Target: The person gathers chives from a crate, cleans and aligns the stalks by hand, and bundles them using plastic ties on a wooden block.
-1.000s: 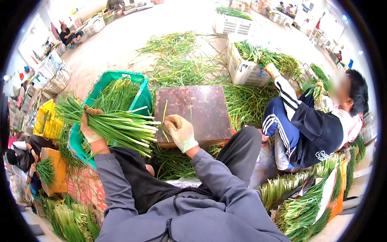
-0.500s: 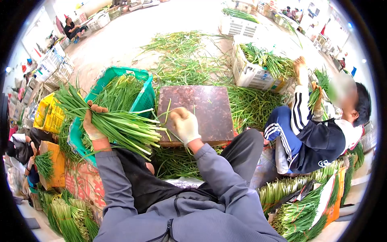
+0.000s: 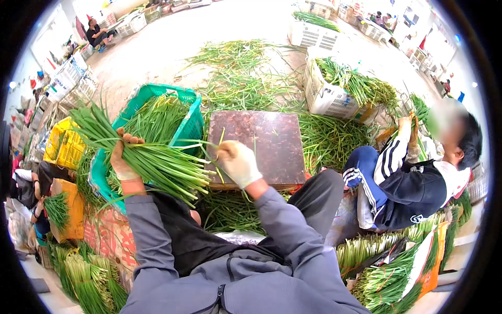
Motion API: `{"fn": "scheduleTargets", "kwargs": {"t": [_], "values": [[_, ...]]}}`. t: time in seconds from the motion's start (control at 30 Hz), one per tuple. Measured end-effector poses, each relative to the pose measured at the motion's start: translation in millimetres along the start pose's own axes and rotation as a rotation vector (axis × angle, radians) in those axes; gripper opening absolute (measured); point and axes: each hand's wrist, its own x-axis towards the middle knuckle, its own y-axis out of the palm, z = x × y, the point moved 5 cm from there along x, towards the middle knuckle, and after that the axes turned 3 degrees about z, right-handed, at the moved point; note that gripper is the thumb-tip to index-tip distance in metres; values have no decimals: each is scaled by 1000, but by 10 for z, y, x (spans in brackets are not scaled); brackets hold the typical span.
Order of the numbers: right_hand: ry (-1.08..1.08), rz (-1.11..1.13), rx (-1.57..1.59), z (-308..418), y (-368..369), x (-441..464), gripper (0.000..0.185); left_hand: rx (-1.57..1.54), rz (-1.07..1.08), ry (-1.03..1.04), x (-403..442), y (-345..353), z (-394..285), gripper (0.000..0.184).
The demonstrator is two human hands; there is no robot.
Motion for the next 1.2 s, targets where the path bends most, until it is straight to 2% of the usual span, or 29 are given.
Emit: {"fn": "scheduleTargets", "kwargs": {"t": [0.03, 0.1, 0.13, 0.2, 0.33, 0.37, 0.43, 0.47, 0.53, 0.57, 0.63, 0.67, 0.73, 0.77, 0.8, 0.83, 0.9, 0.93, 0.97, 1.0, 1.03, 1.1, 1.13, 1.17, 1.2], "values": [[67, -25, -33, -269, -87, -57, 14, -26, 11, 13, 5, -38, -49, 36], [421, 354, -132, -1003, -106, -221, 18, -22, 38, 17, -12, -57, -100, 36], [425, 346, -134, -983, -153, -293, 18, -37, 55, 20, -14, -63, -108, 36], [202, 463, -540, -816, -188, -391, 20, -1, 78, 44, -8, 37, -89, 38], [-25, 197, 89, 90, 90, -119, 29, -53, 97, -47, -16, 121, 132, 41], [-18, 263, 83, 410, 106, -47, 34, -48, 105, -50, -15, 161, 174, 41], [-170, 265, -7, 593, 284, 69, 36, -35, 173, -99, -18, 268, 286, 42], [-172, 263, -6, 533, 302, 97, 36, -38, 179, -119, -20, 285, 310, 42], [-173, 280, 282, 558, 251, 185, 30, -45, 182, -108, -11, 282, 274, 42], [189, 350, 533, 382, 182, 88, 18, -55, 182, -97, -19, 267, 253, 42], [314, 284, 1233, 32, 159, -83, 16, -18, 154, -57, -28, 237, 172, 42], [231, 217, 1212, -368, 137, -132, 12, -85, 176, -38, -15, 228, 120, 41], [293, 104, 1384, -617, -85, -247, 7, -184, 199, 9, -6, 225, 29, 39], [441, 58, 1572, -711, -186, -343, 9, -183, 205, 6, 10, 220, -1, 39], [586, 71, 1134, -1082, -195, -445, 11, -218, 228, 21, 8, 218, -39, 38], [614, 249, 458, -1181, -300, -499, 21, -256, 251, 35, 3, 245, -49, 38], [477, 447, -433, -1276, -262, -581, 35, -263, 245, 28, 51, 271, -21, 32], [428, 223, -232, -1017, -274, -496, 37, -229, 256, 17, 52, 270, -8, 32], [388, 225, -150, -804, -274, -433, 41, -195, 256, 13, 18, 251, 7, 32], [249, 106, -57, -652, -238, -388, 52, -156, 215, -15, 18, 205, 42, 34], [120, 128, -7, -327, -233, -274, 61, -149, 206, -18, 13, 201, 75, 34], [-131, 222, -9, 155, -142, -90, 92, -55, 94, -140, 42, 200, 288, 37], [-205, 273, -53, 258, 4, -9, 96, -12, -11, -196, 61, 194, 403, 40], [-278, 325, -99, 357, 134, 55, 99, -12, -10, -198, 84, 239, 505, 40], [-174, 493, 25, 297, 305, 89, 98, 82, -139, -296, 84, 268, 669, 37]]}}
